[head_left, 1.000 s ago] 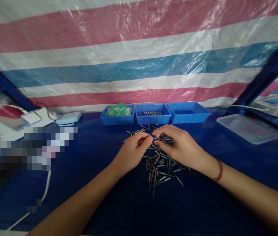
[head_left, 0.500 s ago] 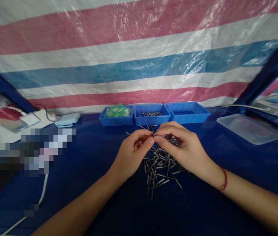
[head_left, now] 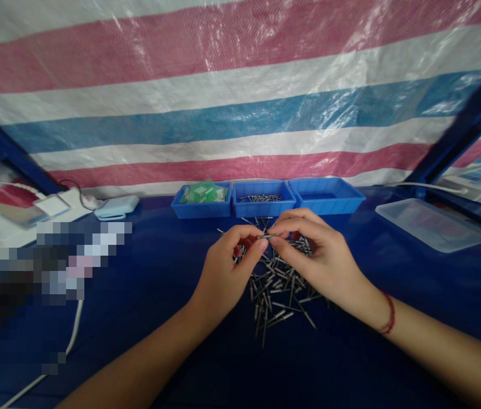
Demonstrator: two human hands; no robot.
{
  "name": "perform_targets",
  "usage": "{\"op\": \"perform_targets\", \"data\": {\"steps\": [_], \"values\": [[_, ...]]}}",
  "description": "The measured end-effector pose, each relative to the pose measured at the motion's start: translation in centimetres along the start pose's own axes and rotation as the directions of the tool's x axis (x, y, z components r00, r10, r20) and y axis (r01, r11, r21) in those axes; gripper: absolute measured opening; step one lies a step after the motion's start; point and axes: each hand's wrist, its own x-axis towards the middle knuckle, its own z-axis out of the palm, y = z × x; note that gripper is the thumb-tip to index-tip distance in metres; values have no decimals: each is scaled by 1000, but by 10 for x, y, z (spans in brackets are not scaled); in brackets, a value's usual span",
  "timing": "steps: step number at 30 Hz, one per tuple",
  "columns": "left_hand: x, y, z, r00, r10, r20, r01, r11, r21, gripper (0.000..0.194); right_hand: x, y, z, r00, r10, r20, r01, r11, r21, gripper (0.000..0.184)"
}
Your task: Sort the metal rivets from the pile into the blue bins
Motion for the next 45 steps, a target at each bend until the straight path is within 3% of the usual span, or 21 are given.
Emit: {"op": "perform_targets", "data": {"steps": [11,21,25,28,30,34,37,41,43,45], "values": [[-1,9,-3,994,101,-46,-96,991,98,5,-3,4,3,998,-46,51,47,999,-1,10],[1,4,-4,998,31,-46,-27,996,83,10,-4,0,2,986,-37,160,41,999,-18,13],[7,-2,-7,999,-11,-35,13,998,57,15,14,4,-8,989,-144,-8,139,965,-221,12],[13,-9,-11,997,-16,-72,21,997,69,18,43,23,-14,967,-221,-126,153,902,-404,15],[17,-15,-13,995,-29,-90,36,997,71,19,64,42,-15,965,-229,-124,139,855,-499,20],[24,-26,-18,995,-24,-94,34,994,106,17,84,72,-13,989,-148,4,115,752,-649,22],[28,-31,-24,995,4,-96,11,988,157,19,72,71,-14,993,-106,44,109,762,-639,22],[29,-28,-30,997,49,-66,-36,980,193,18,37,50,-24,995,-41,92,84,849,-522,15],[26,-24,-27,992,121,43,-127,969,213,12,18,42,-29,994,3,106,46,890,-453,12],[20,-18,-21,960,199,195,-241,944,226,10,5,38,-32,994,34,104,10,918,-397,12]]}}
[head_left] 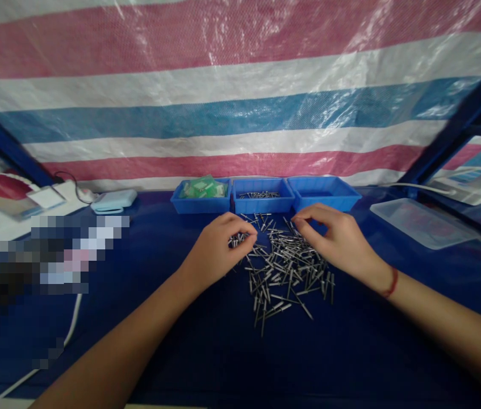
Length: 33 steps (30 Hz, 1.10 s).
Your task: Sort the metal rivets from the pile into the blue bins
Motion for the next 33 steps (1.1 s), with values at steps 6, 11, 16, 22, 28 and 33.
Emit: {"op": "perform_targets", "data": {"steps": [6,11,16,22,28,33], "values": [[-5,13,16,962,152,226,-184,975,125,17,-10,-2,-1,999,46,-26,-43,993,107,12],[-3,9,16,952,68,299,-141,962,232,15,-13,-6,-2,1000,-12,1,12,987,160,12],[-2,11,19,954,56,295,-135,958,254,15,-16,-13,-4,998,-57,-13,58,982,182,13],[-1,16,24,946,30,322,-127,950,286,18,-16,-16,-4,997,-76,13,72,979,189,15],[5,24,23,941,-28,337,-99,931,351,14,-17,-17,-3,995,-96,14,91,975,204,15],[6,32,24,942,-71,329,-92,885,456,18,-17,-17,-3,994,-112,15,106,973,205,15]]}}
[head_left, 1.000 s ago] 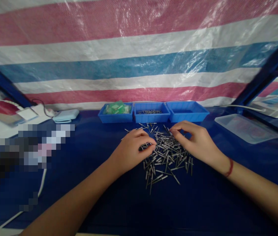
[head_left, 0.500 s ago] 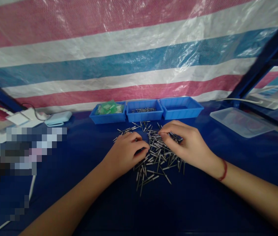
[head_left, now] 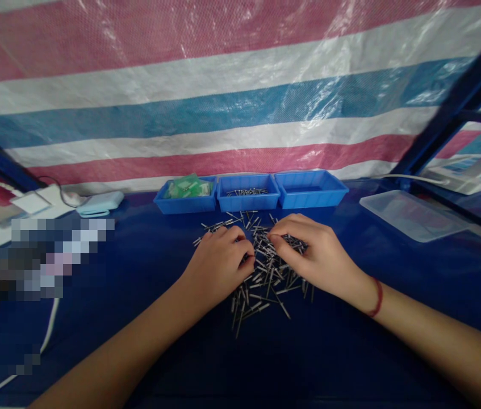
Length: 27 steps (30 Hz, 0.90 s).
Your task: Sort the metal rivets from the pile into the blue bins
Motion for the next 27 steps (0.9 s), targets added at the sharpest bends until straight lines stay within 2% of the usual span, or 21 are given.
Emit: {"op": "perform_targets", "data": {"steps": [4,11,19,27], "values": [[-1,1,2,999,-40,-11,41,997,58,21,0,0,0,1000,9,11,-9,1000,-2,15],[-2,-1,2,996,-92,-5,92,996,17,17,-1,0,-1,999,12,31,-11,1000,-9,15],[-3,-2,2,997,-72,15,72,997,40,19,0,1,-2,1000,4,27,-3,1000,-19,15],[-5,-4,5,998,-55,-17,54,998,-33,18,0,2,0,999,17,52,-15,999,-46,15]]}}
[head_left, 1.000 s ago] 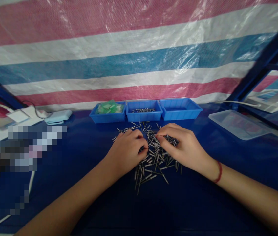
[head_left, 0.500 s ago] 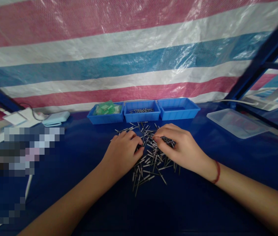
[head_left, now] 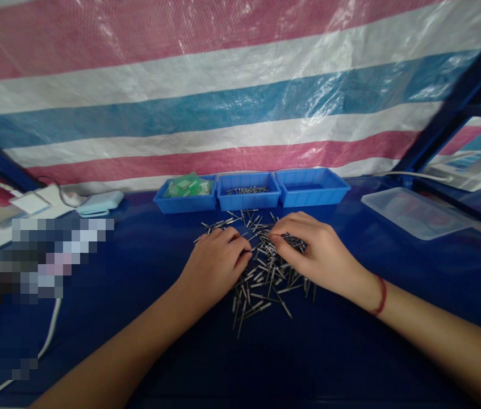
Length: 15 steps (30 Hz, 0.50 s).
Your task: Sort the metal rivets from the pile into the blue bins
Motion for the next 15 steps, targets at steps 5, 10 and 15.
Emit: {"op": "perform_targets", "data": {"steps": [5,10,15], "values": [[-1,0,0,1000,19,-17,-19,1000,8,15,0,1,2,999,1,42,-1,1000,1,15],[-3,-4,8,997,66,-26,-65,998,9,23,-2,1,3,997,22,75,-22,1000,2,15],[-1,-4,10,996,94,-5,-94,996,-4,25,-2,1,4,997,15,78,-15,1000,2,15]]}}
